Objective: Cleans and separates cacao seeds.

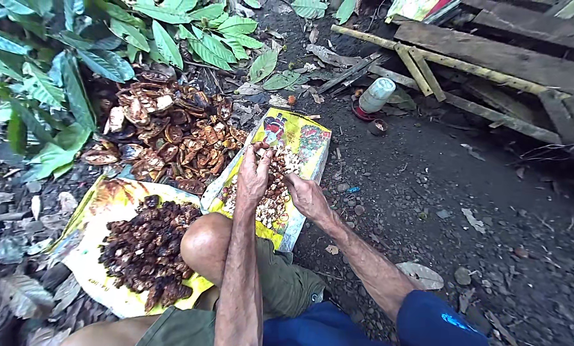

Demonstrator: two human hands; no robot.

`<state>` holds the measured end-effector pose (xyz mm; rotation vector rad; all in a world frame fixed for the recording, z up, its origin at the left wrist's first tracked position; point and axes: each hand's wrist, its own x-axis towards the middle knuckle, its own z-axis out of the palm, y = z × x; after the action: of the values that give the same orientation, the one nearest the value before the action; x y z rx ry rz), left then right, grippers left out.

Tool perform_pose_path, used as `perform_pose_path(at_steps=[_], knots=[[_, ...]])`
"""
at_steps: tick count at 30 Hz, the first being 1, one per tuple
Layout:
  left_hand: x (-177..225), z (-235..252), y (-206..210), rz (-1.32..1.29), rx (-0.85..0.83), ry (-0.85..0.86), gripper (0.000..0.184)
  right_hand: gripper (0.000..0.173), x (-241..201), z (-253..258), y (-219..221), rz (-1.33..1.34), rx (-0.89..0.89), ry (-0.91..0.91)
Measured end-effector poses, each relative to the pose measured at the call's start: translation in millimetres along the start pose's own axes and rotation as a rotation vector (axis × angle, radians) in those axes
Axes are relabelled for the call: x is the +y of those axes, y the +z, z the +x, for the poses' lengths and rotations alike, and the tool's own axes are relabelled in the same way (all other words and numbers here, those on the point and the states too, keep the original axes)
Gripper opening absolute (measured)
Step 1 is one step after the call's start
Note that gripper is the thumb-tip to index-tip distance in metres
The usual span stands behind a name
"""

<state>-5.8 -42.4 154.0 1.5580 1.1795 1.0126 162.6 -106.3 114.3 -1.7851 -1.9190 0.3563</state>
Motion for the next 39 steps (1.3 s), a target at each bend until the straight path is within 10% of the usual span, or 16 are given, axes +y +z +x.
perform_pose_path(at_steps=[24,34,39], knots=[[-3,1,-5,-0.096,-0.102,0.009,0.047,0.027,28,11,-26,1.114,-0.749,0.21],[-2,0,-1,-0.683,-0.066,-0.172,0.039,0.027,23,11,-34,1.171,-0.716,0.185],[-6,11,5,-0.81,-0.041,-0.14,0.038,0.028,18,6,-32,1.016,-0.406,0.164]])
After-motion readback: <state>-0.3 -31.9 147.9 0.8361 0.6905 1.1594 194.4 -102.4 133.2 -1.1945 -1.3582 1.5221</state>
